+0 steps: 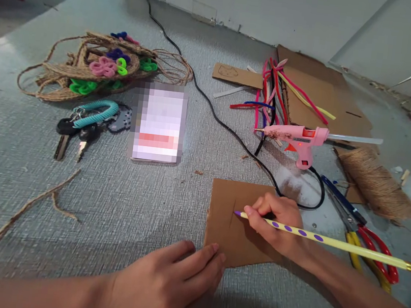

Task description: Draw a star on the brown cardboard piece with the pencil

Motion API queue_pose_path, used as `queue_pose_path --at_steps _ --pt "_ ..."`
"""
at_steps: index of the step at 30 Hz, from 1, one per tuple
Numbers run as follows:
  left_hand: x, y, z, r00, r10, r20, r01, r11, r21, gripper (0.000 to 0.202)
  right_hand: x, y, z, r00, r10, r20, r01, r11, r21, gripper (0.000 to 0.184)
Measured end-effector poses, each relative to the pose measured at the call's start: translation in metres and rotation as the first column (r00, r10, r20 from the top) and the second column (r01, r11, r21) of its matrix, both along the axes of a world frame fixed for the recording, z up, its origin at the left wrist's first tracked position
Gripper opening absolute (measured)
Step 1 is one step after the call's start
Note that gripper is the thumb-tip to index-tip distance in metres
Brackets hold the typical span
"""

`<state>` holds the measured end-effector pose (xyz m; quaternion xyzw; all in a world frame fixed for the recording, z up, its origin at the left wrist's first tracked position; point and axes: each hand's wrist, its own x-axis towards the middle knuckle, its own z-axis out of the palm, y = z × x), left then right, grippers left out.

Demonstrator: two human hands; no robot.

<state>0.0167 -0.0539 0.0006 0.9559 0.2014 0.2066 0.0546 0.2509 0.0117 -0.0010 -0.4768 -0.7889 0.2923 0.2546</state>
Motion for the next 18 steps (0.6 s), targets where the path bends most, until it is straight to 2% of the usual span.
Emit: queue_pose_path --at_steps 2,3,7,11,12,15,16,18 --pt "0.0 0.0003 -0.0001 1.0 -0.003 0.003 0.003 1.0 0.004 0.037 0.0005 -0.0002 -0.0006 0.999 -0.036 0.004 0.036 0.999 0.009 0.031" --pt "0.0 0.0006 0.0 1.0 -0.004 0.005 0.004 1.0 0.006 0.038 0.0011 -0.0005 -0.001 1.0 -0.008 -0.003 0.008 1.0 0.009 0.031" --pt "0.0004 0.0015 0.0004 1.0 -0.001 0.003 0.001 1.0 0.002 0.04 0.0043 -0.0025 -0.0031 0.977 0.21 -0.041 -0.21 0.978 -0.003 0.026" --pt "0.0007 0.0012 0.0003 1.0 -0.003 0.003 0.003 1.0 0.014 0.038 0.0043 -0.0031 -0.0037 0.993 0.104 -0.046 -0.101 0.992 0.07 0.028" --pt "0.0008 0.0009 0.0002 1.0 -0.005 -0.001 0.005 1.0 0.013 0.038 0.0041 -0.0027 -0.0036 0.99 0.129 -0.055 -0.124 0.989 0.076 0.028" --pt "0.0011 0.0002 0.0 1.0 -0.018 -0.009 0.018 1.0 0.01 0.035 0.0044 -0.0014 -0.0038 0.945 0.315 -0.086 -0.311 0.949 0.055 0.026" --pt "0.0011 0.0 0.0001 1.0 -0.019 -0.007 0.019 1.0 0.005 0.034 0.0047 -0.0014 -0.0042 0.941 0.326 -0.087 -0.323 0.945 0.051 0.026" --pt "0.0009 0.0001 0.0004 1.0 -0.02 0.004 0.02 1.0 0.001 0.033 0.0054 -0.002 -0.0055 0.964 0.251 -0.085 -0.247 0.967 0.058 0.026"
